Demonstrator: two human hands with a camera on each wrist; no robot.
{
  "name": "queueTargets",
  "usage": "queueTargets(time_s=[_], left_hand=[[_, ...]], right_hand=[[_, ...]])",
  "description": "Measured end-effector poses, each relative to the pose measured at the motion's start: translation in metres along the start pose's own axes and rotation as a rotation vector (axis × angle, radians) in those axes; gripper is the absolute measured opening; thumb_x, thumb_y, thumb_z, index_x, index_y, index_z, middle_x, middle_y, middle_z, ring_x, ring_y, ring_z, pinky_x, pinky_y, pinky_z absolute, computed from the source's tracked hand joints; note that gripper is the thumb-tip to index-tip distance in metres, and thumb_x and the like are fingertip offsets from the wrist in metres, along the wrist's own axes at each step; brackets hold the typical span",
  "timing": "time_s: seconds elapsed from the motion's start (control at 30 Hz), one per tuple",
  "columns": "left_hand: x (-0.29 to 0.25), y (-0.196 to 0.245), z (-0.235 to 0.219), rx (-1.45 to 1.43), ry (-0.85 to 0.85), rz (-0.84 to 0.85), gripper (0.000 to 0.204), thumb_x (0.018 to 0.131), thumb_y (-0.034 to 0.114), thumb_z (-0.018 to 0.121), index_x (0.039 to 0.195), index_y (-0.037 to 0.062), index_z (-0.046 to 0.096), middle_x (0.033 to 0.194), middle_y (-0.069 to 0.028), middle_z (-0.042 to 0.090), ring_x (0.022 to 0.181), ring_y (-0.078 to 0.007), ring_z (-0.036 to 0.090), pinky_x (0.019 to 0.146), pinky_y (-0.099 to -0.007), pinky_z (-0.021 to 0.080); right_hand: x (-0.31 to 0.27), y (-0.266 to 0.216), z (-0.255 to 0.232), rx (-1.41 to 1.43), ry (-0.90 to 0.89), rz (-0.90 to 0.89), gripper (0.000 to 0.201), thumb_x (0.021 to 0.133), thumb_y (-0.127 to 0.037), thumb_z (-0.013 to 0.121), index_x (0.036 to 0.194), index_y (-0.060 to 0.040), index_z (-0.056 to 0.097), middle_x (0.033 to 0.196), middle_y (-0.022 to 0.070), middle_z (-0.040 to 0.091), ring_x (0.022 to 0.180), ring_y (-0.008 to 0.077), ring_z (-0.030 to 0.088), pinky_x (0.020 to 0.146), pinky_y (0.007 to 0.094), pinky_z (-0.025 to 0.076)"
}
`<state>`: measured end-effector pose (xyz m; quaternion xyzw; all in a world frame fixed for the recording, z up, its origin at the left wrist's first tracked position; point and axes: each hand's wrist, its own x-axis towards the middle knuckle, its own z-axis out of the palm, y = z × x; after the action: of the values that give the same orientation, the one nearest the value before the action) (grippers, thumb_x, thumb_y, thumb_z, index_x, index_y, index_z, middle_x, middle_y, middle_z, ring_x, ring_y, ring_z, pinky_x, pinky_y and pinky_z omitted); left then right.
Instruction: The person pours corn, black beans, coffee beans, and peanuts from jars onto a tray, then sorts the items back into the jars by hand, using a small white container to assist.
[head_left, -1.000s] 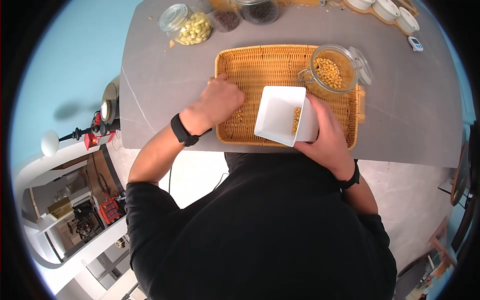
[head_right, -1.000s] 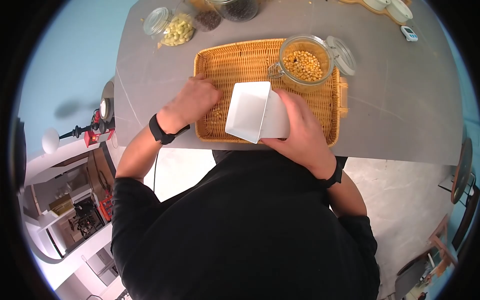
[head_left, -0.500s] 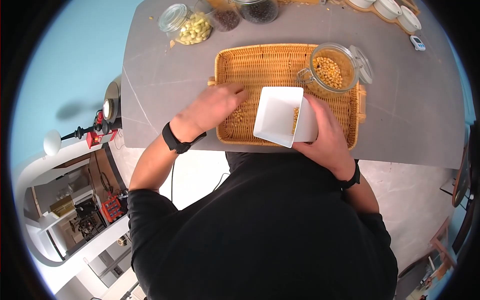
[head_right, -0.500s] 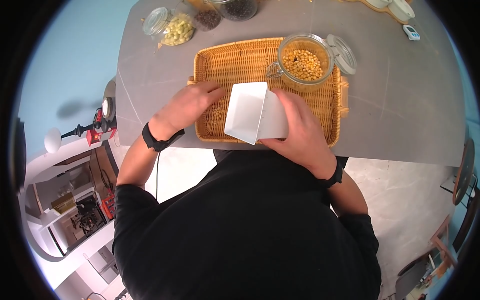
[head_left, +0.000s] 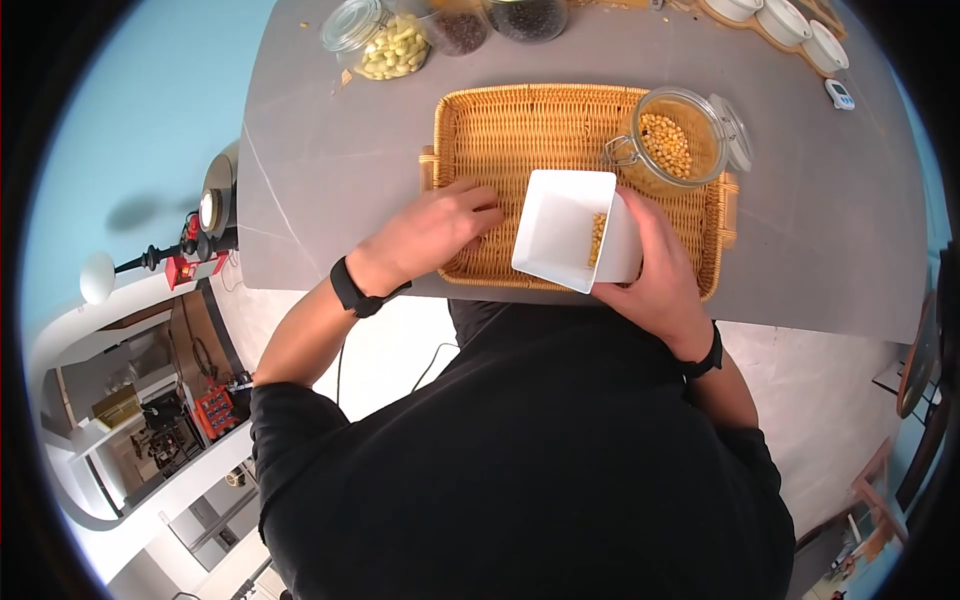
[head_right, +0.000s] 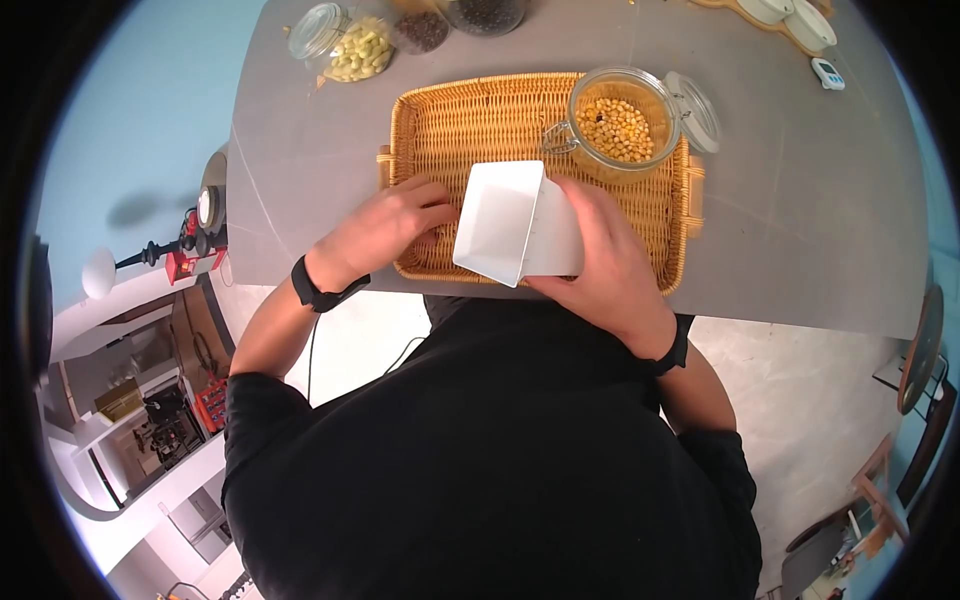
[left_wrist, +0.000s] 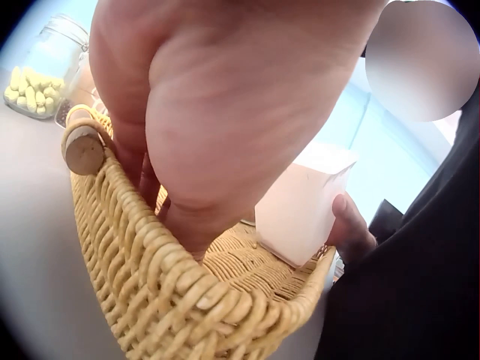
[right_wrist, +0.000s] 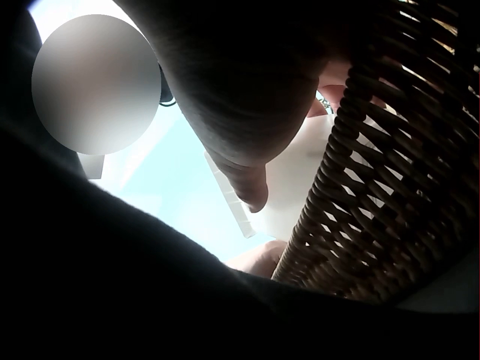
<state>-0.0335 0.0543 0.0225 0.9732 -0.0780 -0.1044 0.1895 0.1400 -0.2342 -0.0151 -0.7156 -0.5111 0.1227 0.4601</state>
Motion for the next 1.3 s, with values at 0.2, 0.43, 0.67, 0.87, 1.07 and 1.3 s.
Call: queueTargets(time_s=[0.2, 0.43, 0.67, 0.87, 1.07, 1.3], left_hand=[[0.009, -0.014, 0.001, -0.062, 0.025, 0.037, 0.006, 0.090, 0.001, 0.072, 0.094, -0.0005, 0.076, 0.098, -0.0123, 0.070, 0.097, -0.0348, 0.075, 0.083, -0.0460, 0.063], [0.014, -0.016, 0.002, 0.127, -0.027, 0.110, 0.019, 0.090, 0.004, 0.072, 0.105, -0.0019, 0.082, 0.100, -0.0132, 0.073, 0.097, -0.0344, 0.076, 0.083, -0.0433, 0.064], [0.012, -0.013, 0.009, 0.077, 0.049, 0.095, 0.016, 0.087, -0.001, 0.075, 0.102, -0.0028, 0.080, 0.101, -0.0151, 0.074, 0.096, -0.0366, 0.076, 0.084, -0.0456, 0.063], [0.012, -0.013, -0.013, -0.108, 0.097, 0.037, 0.025, 0.082, -0.006, 0.082, 0.106, -0.0033, 0.080, 0.103, -0.0164, 0.077, 0.095, -0.0378, 0.076, 0.083, -0.0458, 0.063], [0.028, 0.036, -0.073, -0.181, 0.235, 0.146, 0.026, 0.084, -0.005, 0.083, 0.110, -0.0013, 0.080, 0.108, -0.0133, 0.078, 0.096, -0.0368, 0.076, 0.082, -0.0447, 0.063], [0.051, 0.042, -0.053, -0.181, 0.197, 0.257, 0.026, 0.090, -0.002, 0.084, 0.116, 0.0016, 0.082, 0.116, -0.0137, 0.080, 0.103, -0.0372, 0.078, 0.086, -0.0445, 0.064]], right_hand=[[-0.001, 0.002, 0.002, 0.007, 0.007, 0.008, 0.106, 0.073, -0.017, 0.105, 0.161, 0.0005, 0.050, 0.150, 0.0236, 0.065, 0.135, 0.0450, 0.067, 0.111, 0.0514, 0.058], [-0.001, 0.000, 0.000, -0.016, -0.001, 0.016, 0.106, 0.073, -0.018, 0.104, 0.162, 0.0001, 0.049, 0.153, 0.0232, 0.064, 0.138, 0.0451, 0.065, 0.113, 0.0516, 0.057], [-0.001, 0.000, 0.000, -0.008, -0.007, 0.018, 0.105, 0.074, -0.019, 0.104, 0.162, -0.0007, 0.049, 0.153, 0.0232, 0.064, 0.139, 0.0448, 0.065, 0.113, 0.0514, 0.057], [-0.001, -0.001, -0.001, -0.010, -0.003, 0.030, 0.105, 0.075, -0.020, 0.104, 0.162, -0.0014, 0.049, 0.152, 0.0232, 0.064, 0.138, 0.0450, 0.065, 0.112, 0.0513, 0.058], [-0.001, 0.000, 0.002, 0.005, 0.006, 0.025, 0.105, 0.074, -0.020, 0.104, 0.162, -0.0022, 0.050, 0.151, 0.0228, 0.064, 0.137, 0.0452, 0.066, 0.112, 0.0518, 0.058], [0.000, 0.000, -0.001, 0.025, 0.015, 0.053, 0.103, 0.075, -0.021, 0.104, 0.161, -0.0031, 0.051, 0.152, 0.0229, 0.064, 0.137, 0.0455, 0.066, 0.112, 0.0520, 0.058]])
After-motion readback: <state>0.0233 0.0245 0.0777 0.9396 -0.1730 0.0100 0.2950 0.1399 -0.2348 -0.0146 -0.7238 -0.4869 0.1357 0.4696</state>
